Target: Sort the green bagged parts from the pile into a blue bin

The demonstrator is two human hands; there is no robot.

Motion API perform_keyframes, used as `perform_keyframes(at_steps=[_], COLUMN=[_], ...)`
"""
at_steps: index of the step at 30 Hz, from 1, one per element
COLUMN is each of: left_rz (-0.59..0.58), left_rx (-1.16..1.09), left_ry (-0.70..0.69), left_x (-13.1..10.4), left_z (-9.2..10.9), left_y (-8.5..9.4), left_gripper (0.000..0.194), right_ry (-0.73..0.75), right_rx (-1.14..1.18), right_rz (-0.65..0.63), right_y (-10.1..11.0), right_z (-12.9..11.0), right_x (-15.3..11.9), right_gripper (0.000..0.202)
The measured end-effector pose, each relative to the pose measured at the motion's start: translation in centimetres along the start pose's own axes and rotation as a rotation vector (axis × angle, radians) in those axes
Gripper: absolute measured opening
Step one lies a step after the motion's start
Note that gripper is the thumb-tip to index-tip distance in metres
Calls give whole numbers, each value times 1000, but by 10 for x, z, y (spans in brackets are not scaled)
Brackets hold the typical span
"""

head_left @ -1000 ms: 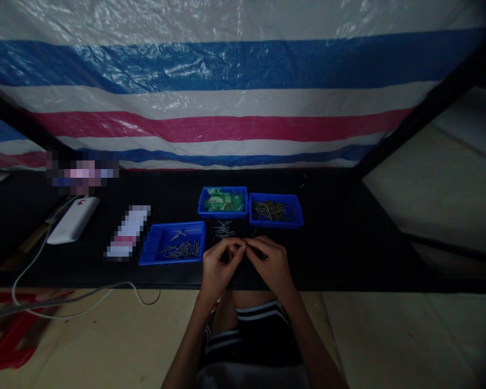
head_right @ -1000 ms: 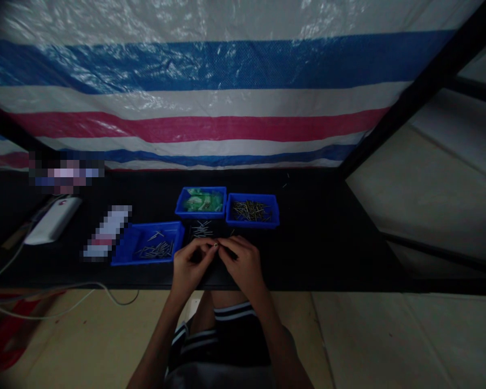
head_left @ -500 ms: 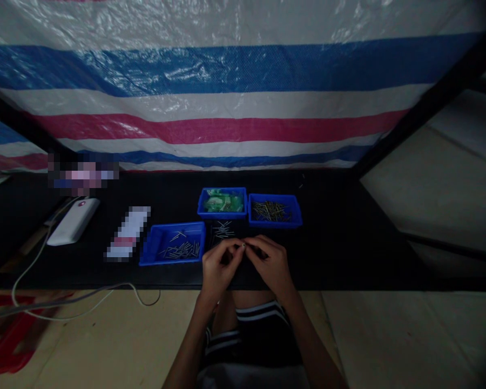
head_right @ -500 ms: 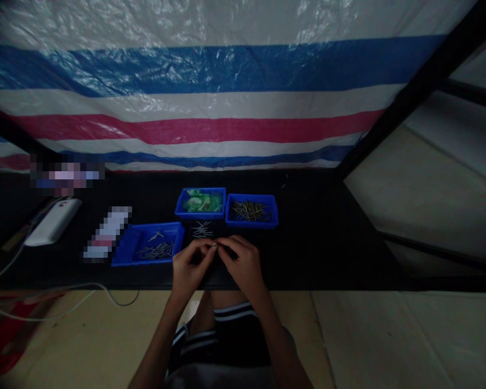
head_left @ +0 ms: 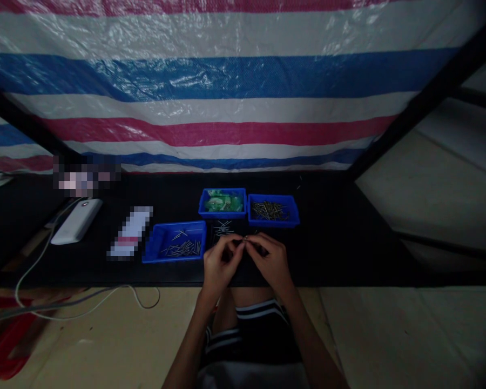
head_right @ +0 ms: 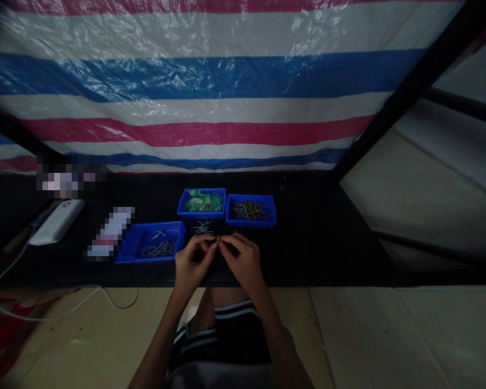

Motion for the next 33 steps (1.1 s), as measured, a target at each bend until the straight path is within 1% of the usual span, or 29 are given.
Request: perform_keyframes(at_steps=[3, 4, 6, 10, 13, 14, 16, 18, 19, 21, 22, 24, 26, 28, 31, 33], left_rz=[18, 15, -6, -48, -52, -51, -54, -60, -66, -83, -93, -123, -144, -160, -189, -202], left_rx=[27, 45, 81, 121, 120, 120, 127, 141, 153, 190, 213, 258, 310, 378, 467, 483], left_ry=[16, 17, 6, -14, -14, -13, -6, 0, 4, 15, 18, 12, -27, -89, -177, -205], left_x=[0, 0, 0, 0, 0, 0, 0, 0, 1, 1, 1, 1, 1, 0, -2, -3], left_z=[1, 2, 2, 3, 4, 5, 4, 2, 1, -2, -4, -6, -6, -6, -4, -3], left_y=[1, 1, 1, 1, 1, 1, 0, -1, -2, -4, -5, -8, -11, -14, -17, -18], left_gripper=[12, 11, 15, 22, 21, 21, 19, 17, 16, 12, 11, 15, 21, 23, 23, 19], right_ry=[-54, -76, -127, -221, -219, -199, -132, -66, -45, -32, -37, -58, -73, -67, -43, -32], right_rx=[-30, -45, -74, -185, -266, -282, -320, -386, -425, -485, -501, -507, -490, -446, -328, -257], right_rz=[97, 128, 163, 149, 160, 152, 87, -55, -115, -204, -233, -277, -298, -287, -236, -200], right_y=[8, 12, 21, 39, 45, 45, 41, 33, 30, 25, 23, 21, 20, 20, 20, 19], right_z=[1, 2, 5, 11, 13, 13, 15, 18, 20, 22, 23, 23, 22, 19, 16, 13], right_x=[7, 11, 22, 42, 40, 36, 22, 8, 1, -8, -10, -11, -9, -8, -8, -7], right_gripper=[14, 15, 20, 40, 47, 45, 35, 21, 21, 25, 22, 15, 10, 7, 6, 7])
Point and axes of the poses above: each hand's wrist, its own x-axis towards the middle knuckle, its own y-axis out of the back of the hand, z = x × y, the point moved 3 cm from there along x, towards the middle knuckle, and after that the axes turned 13 degrees about y, right-handed, at the moved point
